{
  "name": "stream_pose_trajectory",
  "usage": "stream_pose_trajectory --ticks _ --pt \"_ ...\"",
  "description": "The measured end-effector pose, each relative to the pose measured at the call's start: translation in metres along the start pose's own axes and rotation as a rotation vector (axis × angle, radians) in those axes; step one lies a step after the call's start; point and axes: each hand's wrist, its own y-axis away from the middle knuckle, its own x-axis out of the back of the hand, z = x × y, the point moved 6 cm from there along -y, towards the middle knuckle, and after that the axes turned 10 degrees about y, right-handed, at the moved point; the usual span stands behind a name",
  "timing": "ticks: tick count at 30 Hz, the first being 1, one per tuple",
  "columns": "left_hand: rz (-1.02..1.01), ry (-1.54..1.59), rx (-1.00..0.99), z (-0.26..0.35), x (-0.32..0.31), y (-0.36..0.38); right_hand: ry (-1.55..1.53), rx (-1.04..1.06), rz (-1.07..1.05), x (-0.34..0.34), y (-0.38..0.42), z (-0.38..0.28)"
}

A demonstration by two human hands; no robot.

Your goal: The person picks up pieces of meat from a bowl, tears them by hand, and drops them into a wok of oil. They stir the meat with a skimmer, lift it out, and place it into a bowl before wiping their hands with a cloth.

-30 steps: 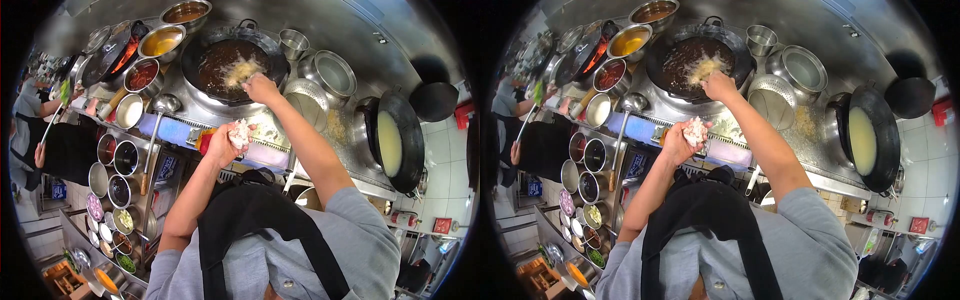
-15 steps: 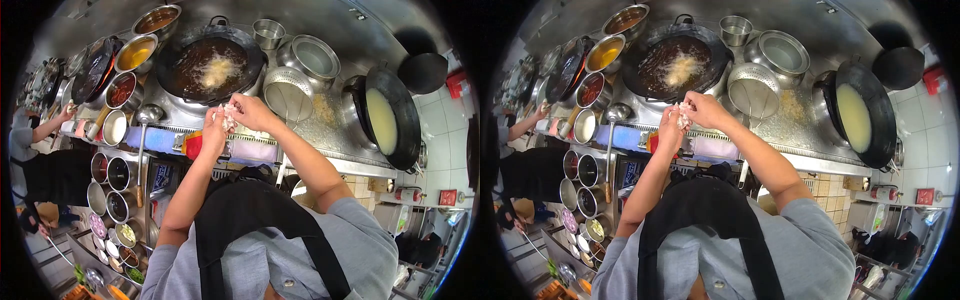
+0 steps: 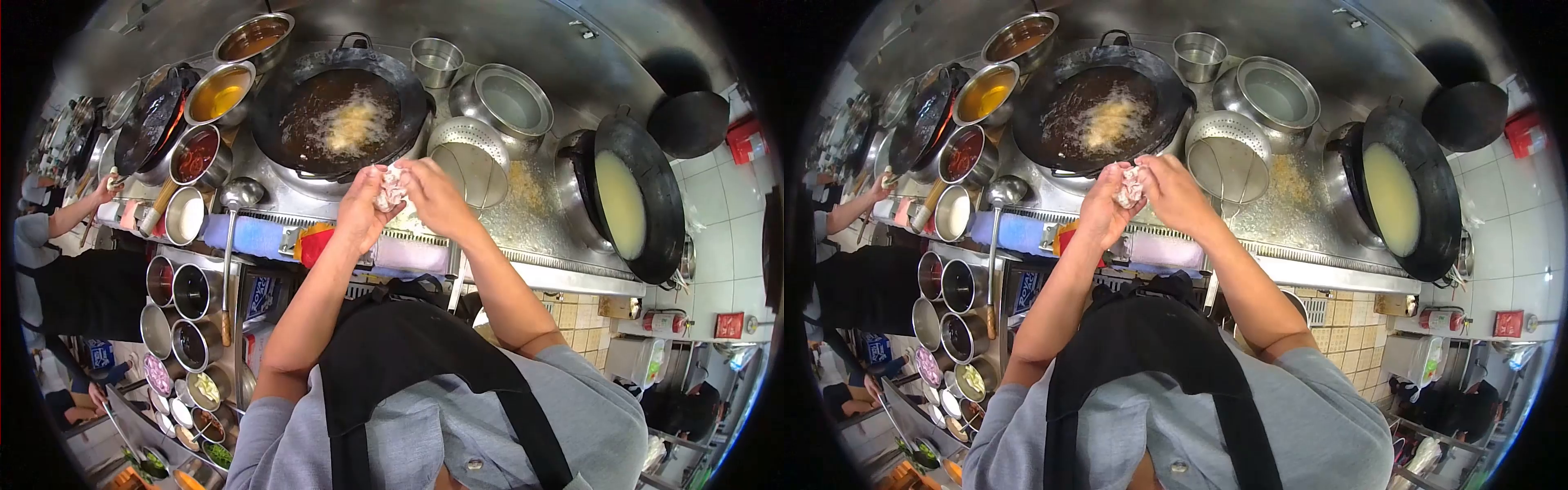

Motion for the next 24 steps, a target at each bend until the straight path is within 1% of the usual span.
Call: stream_pose_trajectory --ticks 2,3,4,6,7,8,10,11,12,14,15,16,18,19,20,22,23,24 --pt "-0.003 -0.229 -0.111 0.004 -0.004 0.001 0.228 0.007 -0.114 -0.006 0.005 -0.014" --pt "-0.067 -0.376 -0.184 0.001 0.005 -0.011 0.249 0.044 -0.057 -0.01 0.004 -0.007" --pt "-0.067 -0.373 -0.185 0.002 0.009 -0.015 0.251 0.045 -0.059 -0.009 0.001 -0.005" --pt "-0.048 -0.876 -0.415 0.017 0.004 -0.01 0.254 -0.076 -0.079 -0.006 -0.002 0.004" --pt "-0.03 -0.649 -0.298 0.012 0.002 -0.005 0.213 -0.059 0.047 0.001 -0.005 0.006" --pt "-0.031 -0.644 -0.303 0.011 -0.003 -0.001 0.217 -0.053 0.045 0.002 -0.009 0.008" --pt "-0.01 -0.383 -0.29 0.009 -0.005 0.003 0.119 -0.137 0.129 0.011 -0.014 0.02" --pt "-0.021 -0.358 -0.261 0.011 -0.006 0.005 0.059 -0.184 0.109 0.01 -0.017 0.033" --pt "-0.022 -0.355 -0.262 0.014 -0.004 0.006 0.062 -0.182 0.108 0.015 -0.019 0.036" --pt "-0.058 -0.302 -0.155 0.015 0.0 0.006 -0.673 -0.373 -0.135 0.003 -0.022 0.049" --pt "-0.069 -0.286 -0.162 0.016 0.0 0.005 -0.854 -0.37 -0.2 0.001 -0.021 0.041" --pt "-0.072 -0.279 -0.172 0.018 0.0 0.005 -0.846 -0.363 -0.207 0.001 -0.02 0.035" --pt "-0.162 -0.26 -0.182 0.023 -0.008 0.003 -1.233 -0.433 -0.196 -0.002 -0.021 0.02" --pt "-0.143 -0.301 -0.185 0.027 -0.011 0.003 -1.232 -0.336 -0.272 -0.006 -0.021 0.023" --pt "-0.143 -0.293 -0.209 0.033 -0.014 0.001 -1.174 -0.506 -0.242 -0.014 -0.018 0.041" --pt "-0.283 -0.552 -0.261 0.04 -0.026 0.0 -0.828 -0.604 -0.271 -0.029 -0.015 0.053" --pt "-0.296 -0.653 -0.308 0.045 -0.03 -0.002 -0.832 -0.525 -0.282 -0.038 -0.014 0.054" --pt "-0.288 -0.647 -0.327 0.05 -0.033 -0.004 -0.869 -0.462 -0.333 -0.047 -0.013 0.054"
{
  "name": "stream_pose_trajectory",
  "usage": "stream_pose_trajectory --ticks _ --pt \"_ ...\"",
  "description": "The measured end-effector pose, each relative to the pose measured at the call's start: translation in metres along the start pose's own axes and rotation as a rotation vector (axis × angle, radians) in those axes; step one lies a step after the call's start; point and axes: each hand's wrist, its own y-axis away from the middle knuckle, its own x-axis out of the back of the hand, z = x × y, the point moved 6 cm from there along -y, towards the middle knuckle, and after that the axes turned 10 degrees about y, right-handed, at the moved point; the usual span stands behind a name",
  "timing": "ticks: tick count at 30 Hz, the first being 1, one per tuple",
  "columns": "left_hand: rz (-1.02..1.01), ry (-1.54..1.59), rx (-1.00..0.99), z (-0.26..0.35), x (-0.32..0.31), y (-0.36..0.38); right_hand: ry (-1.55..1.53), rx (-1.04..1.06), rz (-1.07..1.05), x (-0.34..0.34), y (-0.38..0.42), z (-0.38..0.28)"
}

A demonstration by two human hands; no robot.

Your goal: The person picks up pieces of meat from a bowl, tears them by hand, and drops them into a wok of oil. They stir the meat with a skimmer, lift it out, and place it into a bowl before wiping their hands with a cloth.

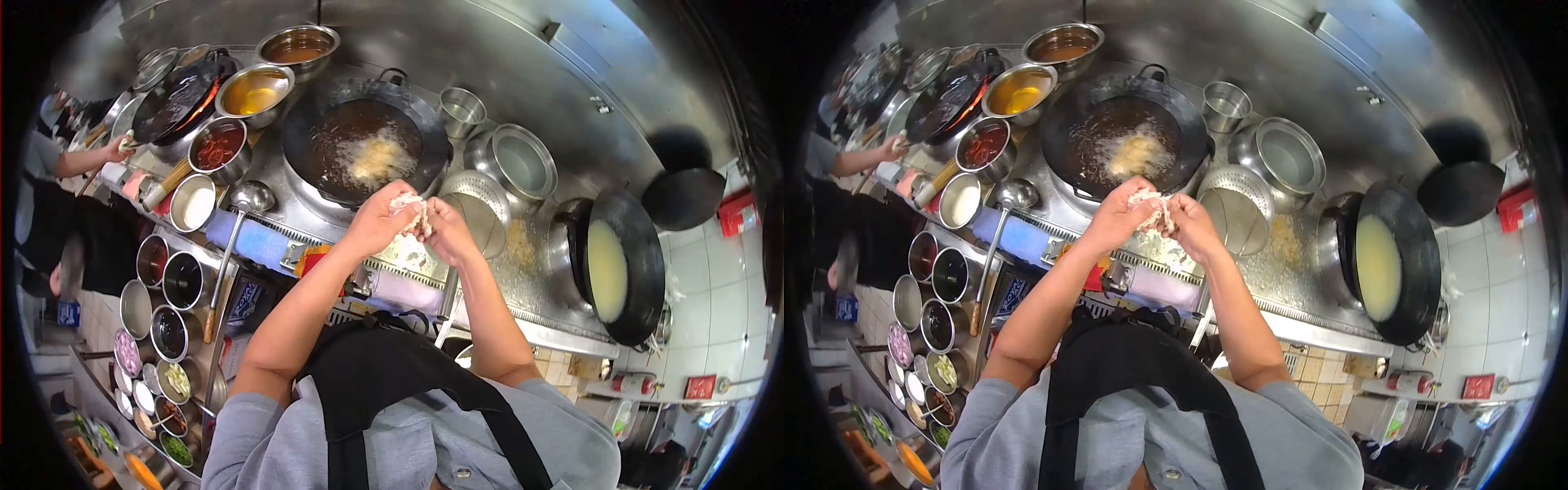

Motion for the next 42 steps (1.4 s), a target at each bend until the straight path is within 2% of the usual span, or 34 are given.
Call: stream_pose_trajectory --ticks 2,6,8,9,10,11,12,14,15,20,22,24,26,27,29,30,32,34,36,37,38,39,40,41,42 --pt "-0.055 -0.064 0.025 0.006 -0.002 -0.005 -0.118 -0.045 -0.044 -0.025 0.01 -0.012" --pt "0.012 -0.228 -0.128 0.016 0.016 -0.011 -0.176 -0.082 -0.096 -0.024 0.013 -0.011" --pt "0.068 -0.168 -0.118 0.02 0.026 -0.007 0.158 0.068 0.151 0.008 0.014 -0.03" --pt "0.145 -0.002 -0.079 0.018 0.035 -0.004 0.159 0.069 0.158 0.019 0.013 -0.036" --pt "0.216 0.166 -0.037 0.018 0.04 0.0 0.222 0.122 0.297 0.038 0.013 -0.047" --pt "0.247 0.211 -0.068 0.026 0.045 0.004 0.284 0.175 0.439 0.056 0.018 -0.056" --pt "0.246 0.262 -0.07 0.031 0.052 0.005 0.286 0.18 0.452 0.065 0.021 -0.062" --pt "0.225 0.32 -0.055 0.043 0.059 0.013 -0.013 0.097 0.381 0.074 0.024 -0.059" --pt "0.222 0.321 -0.052 0.047 0.062 0.017 -0.225 0.054 0.228 0.064 0.022 -0.06" --pt "0.334 0.439 -0.07 0.055 0.088 0.046 -0.202 0.06 0.189 0.03 -0.005 -0.05" --pt "0.33 0.418 -0.061 0.053 0.092 0.058 -0.105 -0.005 0.0 0.015 -0.022 -0.044" --pt "0.426 0.42 0.008 0.048 0.094 0.069 -0.021 -0.056 0.036 0.011 -0.052 -0.031" --pt "0.38 0.401 0.028 0.036 0.102 0.075 1.068 0.208 0.36 0.0 -0.071 -0.049" --pt "0.384 0.418 0.073 0.033 0.098 0.077 1.058 0.203 0.349 -0.003 -0.08 -0.045" --pt "0.403 0.427 0.116 0.031 0.096 0.084 1.428 0.39 0.164 -0.025 -0.097 -0.039" --pt "0.356 0.474 0.154 0.029 0.091 0.085 1.419 0.39 0.156 -0.019 -0.108 -0.028" --pt "0.247 0.571 0.224 0.026 0.082 0.084 1.647 0.428 -0.025 -0.007 -0.13 0.002" --pt "0.202 0.591 0.256 0.024 0.075 0.085 1.669 0.465 -0.014 -0.008 -0.125 -0.003" --pt "0.283 0.406 0.25 0.02 0.069 0.085 1.645 0.361 0.21 0.002 -0.111 -0.019" --pt "0.28 0.405 0.255 0.014 0.066 0.083 1.572 0.456 0.2 -0.025 -0.076 -0.054" --pt "0.321 0.407 0.2 0.006 0.068 0.08 1.553 0.397 0.119 -0.043 -0.053 -0.064" --pt "0.358 0.405 0.146 -0.001 0.07 0.076 1.53 0.339 0.043 -0.058 -0.033 -0.067" --pt "0.344 0.397 0.152 -0.009 0.066 0.073 1.384 0.409 -0.031 -0.075 -0.008 -0.069" --pt "0.368 0.4 0.178 -0.018 0.062 0.071 1.338 0.289 -0.08 -0.085 0.008 -0.056" --pt "0.373 0.392 0.212 -0.029 0.055 0.062 1.275 0.385 -0.032 -0.098 0.031 -0.055"
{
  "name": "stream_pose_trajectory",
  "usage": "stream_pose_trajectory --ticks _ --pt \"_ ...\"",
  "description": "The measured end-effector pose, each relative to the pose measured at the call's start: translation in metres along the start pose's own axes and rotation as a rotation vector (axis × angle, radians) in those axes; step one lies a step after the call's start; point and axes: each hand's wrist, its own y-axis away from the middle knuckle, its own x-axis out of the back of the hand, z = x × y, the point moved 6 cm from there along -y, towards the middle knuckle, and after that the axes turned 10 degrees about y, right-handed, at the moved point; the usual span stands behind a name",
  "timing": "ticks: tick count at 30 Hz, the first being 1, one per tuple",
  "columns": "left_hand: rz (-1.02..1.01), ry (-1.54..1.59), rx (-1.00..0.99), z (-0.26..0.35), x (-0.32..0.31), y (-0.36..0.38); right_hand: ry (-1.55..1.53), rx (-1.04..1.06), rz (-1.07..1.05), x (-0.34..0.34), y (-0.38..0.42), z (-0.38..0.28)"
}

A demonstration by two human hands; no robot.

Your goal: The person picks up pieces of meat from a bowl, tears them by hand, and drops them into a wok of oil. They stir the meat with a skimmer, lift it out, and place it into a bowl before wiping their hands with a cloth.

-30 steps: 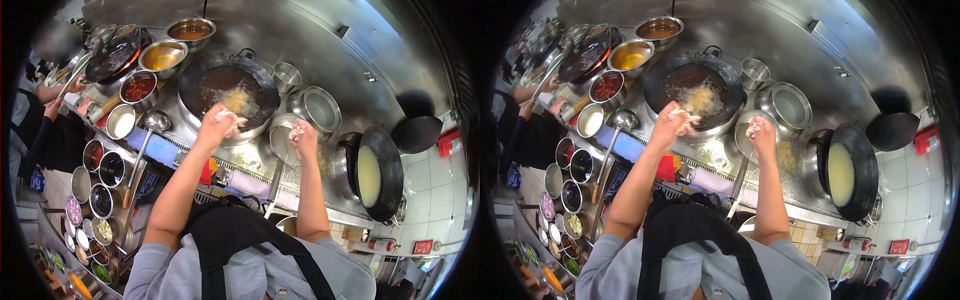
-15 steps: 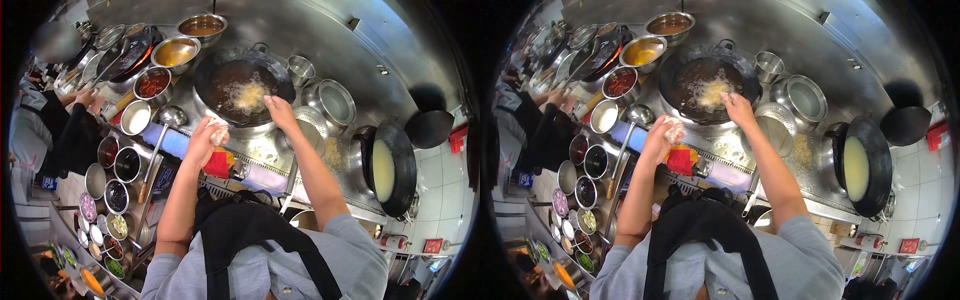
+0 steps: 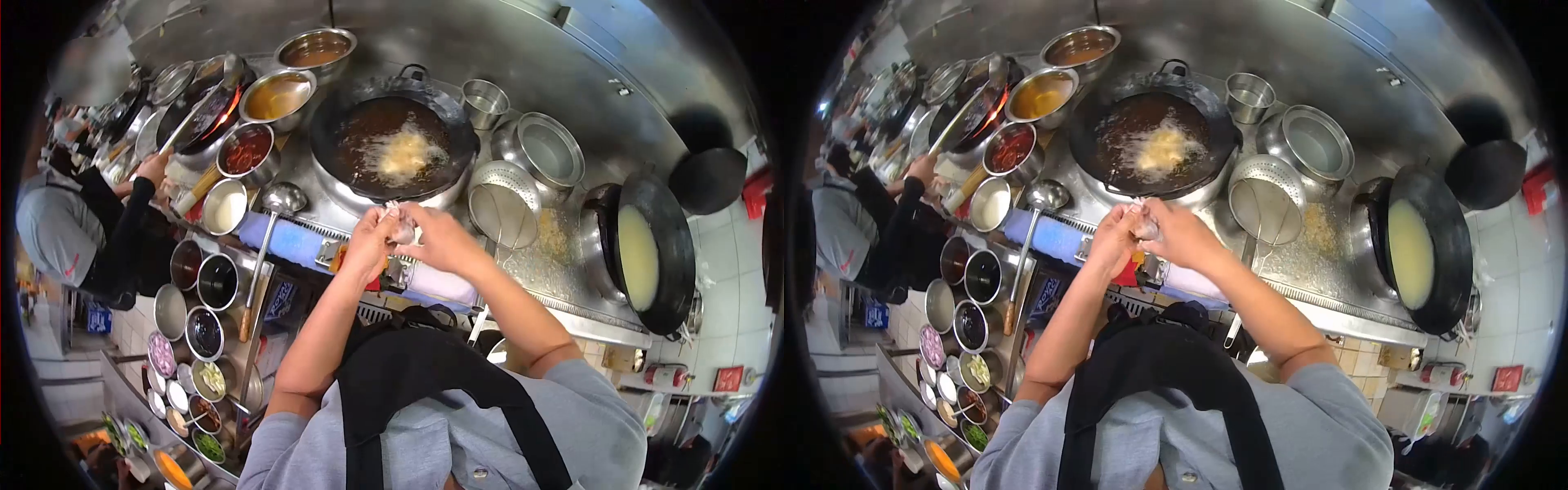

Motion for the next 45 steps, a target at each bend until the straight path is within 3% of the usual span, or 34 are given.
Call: stream_pose_trajectory --ticks 3,5,8,11,12,13,15,18,21,22,24,25,29,31,33,35,38,39,40,41,42,44,45 --pt "0.004 0.043 -0.022 -0.019 -0.002 -0.018 0.035 -0.095 0.068 -0.022 0.009 0.023" --pt "0.024 0.106 -0.042 -0.024 -0.006 -0.025 0.016 0.019 0.243 -0.01 0.018 0.024" --pt "0.069 0.207 -0.039 -0.02 -0.025 -0.021 -0.091 0.03 0.174 0.005 0.023 0.022" --pt "-0.156 -0.016 -0.066 -0.027 -0.029 -0.032 -0.018 0.063 0.221 0.018 0.023 0.024" --pt "-0.145 -0.019 -0.076 -0.03 -0.032 -0.028 -0.04 0.083 0.226 0.015 0.021 0.032" --pt "-0.032 0.081 0.133 -0.044 -0.026 -0.028 -0.102 0.004 0.254 0.023 0.017 0.027" --pt "-0.123 -0.108 0.145 -0.02 -0.05 0.0 -0.075 -0.053 0.309 0.028 0.012 0.033" --pt "-0.268 -0.42 0.014 -0.016 -0.045 0.005 -0.231 -0.057 0.116 0.02 0.002 0.044" --pt "-0.292 -0.309 0.039 0.002 -0.036 0.016 -0.752 -0.09 0.027 0.01 -0.008 0.047" --pt "-0.333 -0.241 0.083 0.007 -0.038 0.023 -0.75 -0.079 0.013 0.009 -0.009 0.039" --pt "-0.306 -0.156 0.103 0.017 -0.034 0.03 -1.116 -0.228 0.046 0.003 -0.009 0.028" --pt "-0.299 -0.102 0.099 0.019 -0.032 0.032 -1.16 -0.199 0.051 -0.004 -0.012 0.027" --pt "-0.226 0.005 0.058 0.02 -0.016 0.03 -0.995 -0.192 -0.013 -0.031 -0.012 0.008" --pt "-0.213 -0.073 0.02 0.033 -0.023 0.044 -0.507 0.132 0.13 -0.029 -0.016 -0.003" --pt "-0.258 -0.207 -0.018 0.03 -0.022 0.046 -0.467 0.124 0.069 -0.023 -0.016 0.005" --pt "-0.255 -0.28 -0.037 0.022 -0.022 0.051 -0.283 0.162 0.163 -0.003 -0.023 -0.003" --pt "-0.19 -0.28 -0.102 0.03 -0.032 0.067 -0.323 0.182 0.224 -0.005 -0.043 0.028" --pt "-0.189 -0.305 -0.108 0.035 -0.03 0.073 -0.255 0.141 0.374 0.004 -0.046 0.019" --pt "-0.194 -0.329 -0.11 0.042 -0.028 0.079 -0.83 -0.187 0.26 0.002 -0.06 0.055" --pt "-0.148 -0.361 -0.123 0.054 -0.024 0.097 -0.854 -0.198 0.325 0.023 -0.07 0.065" --pt "-0.119 -0.357 -0.151 0.061 -0.013 0.102 -0.855 -0.369 0.462 0.04 -0.071 0.066" --pt "-0.07 -0.213 -0.241 0.071 0.012 0.111 -0.958 -0.173 0.261 0.055 -0.09 0.083" --pt "0.004 -0.187 -0.298 0.078 0.025 0.119 -1.073 -0.241 0.147 0.058 -0.091 0.07"
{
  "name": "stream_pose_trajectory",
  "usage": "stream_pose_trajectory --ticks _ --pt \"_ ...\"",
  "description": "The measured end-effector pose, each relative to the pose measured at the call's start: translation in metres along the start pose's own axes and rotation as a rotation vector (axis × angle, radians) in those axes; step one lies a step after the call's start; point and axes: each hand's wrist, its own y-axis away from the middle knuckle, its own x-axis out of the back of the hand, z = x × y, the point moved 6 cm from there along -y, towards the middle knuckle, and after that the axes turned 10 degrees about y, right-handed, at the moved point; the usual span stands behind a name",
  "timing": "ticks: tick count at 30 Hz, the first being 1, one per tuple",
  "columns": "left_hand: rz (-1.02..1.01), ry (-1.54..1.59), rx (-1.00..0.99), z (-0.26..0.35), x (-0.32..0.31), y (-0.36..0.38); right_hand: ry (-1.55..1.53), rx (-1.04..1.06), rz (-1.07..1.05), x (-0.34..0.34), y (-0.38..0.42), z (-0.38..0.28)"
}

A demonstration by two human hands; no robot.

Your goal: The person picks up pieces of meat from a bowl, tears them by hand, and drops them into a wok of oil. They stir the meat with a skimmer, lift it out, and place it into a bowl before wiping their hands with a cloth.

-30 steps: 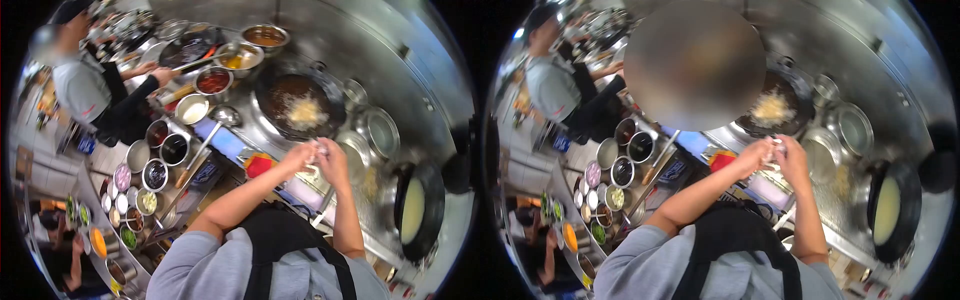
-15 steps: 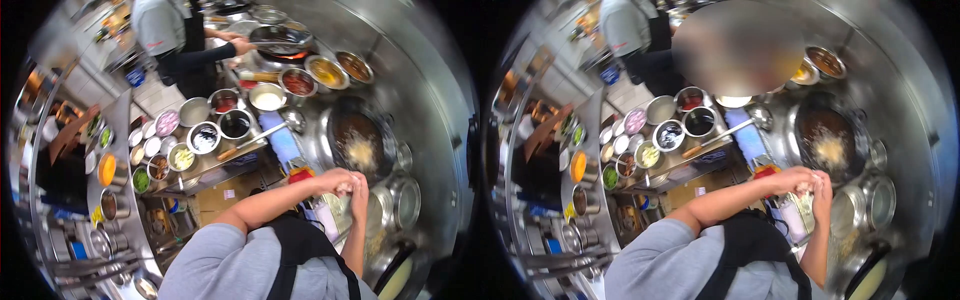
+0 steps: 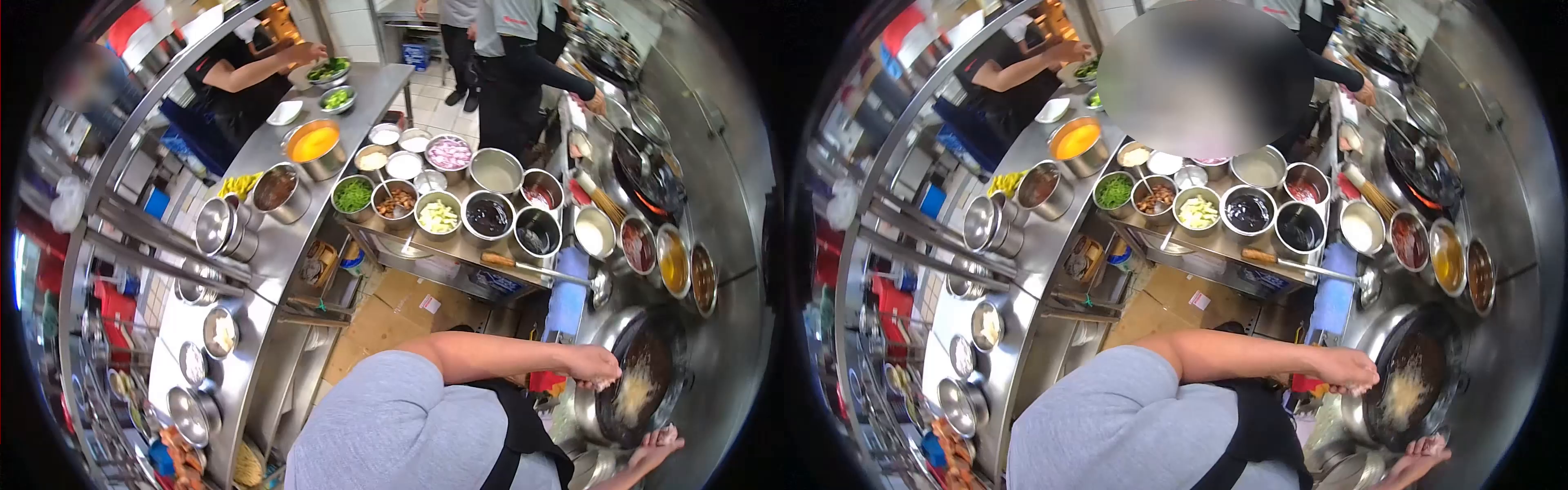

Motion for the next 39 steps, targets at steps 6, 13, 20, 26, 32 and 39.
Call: stream_pose_trajectory --ticks 6,13,20,26,32,39 --pt "0.407 0.035 -0.163 -0.009 0.11 0.063 -0.211 -0.015 -0.134 -0.059 0.017 -0.024" --pt "0.752 0.082 -0.271 -0.042 0.143 0.203 0.526 0.308 -0.122 -0.036 -0.036 -0.009" --pt "1.016 0.358 -0.624 -0.054 0.119 0.293 0.847 0.665 -0.225 -0.102 -0.023 -0.061" --pt "1.216 -0.351 -0.513 -0.052 0.118 0.336 0.761 0.847 -0.651 -0.146 -0.035 -0.015" --pt "0.975 0.512 -0.529 -0.073 0.129 0.292 1.158 0.471 -0.228 -0.107 -0.058 0.0" --pt "0.759 0.304 -0.217 -0.047 0.137 0.202 1.302 0.39 -0.269 -0.109 -0.096 0.097"
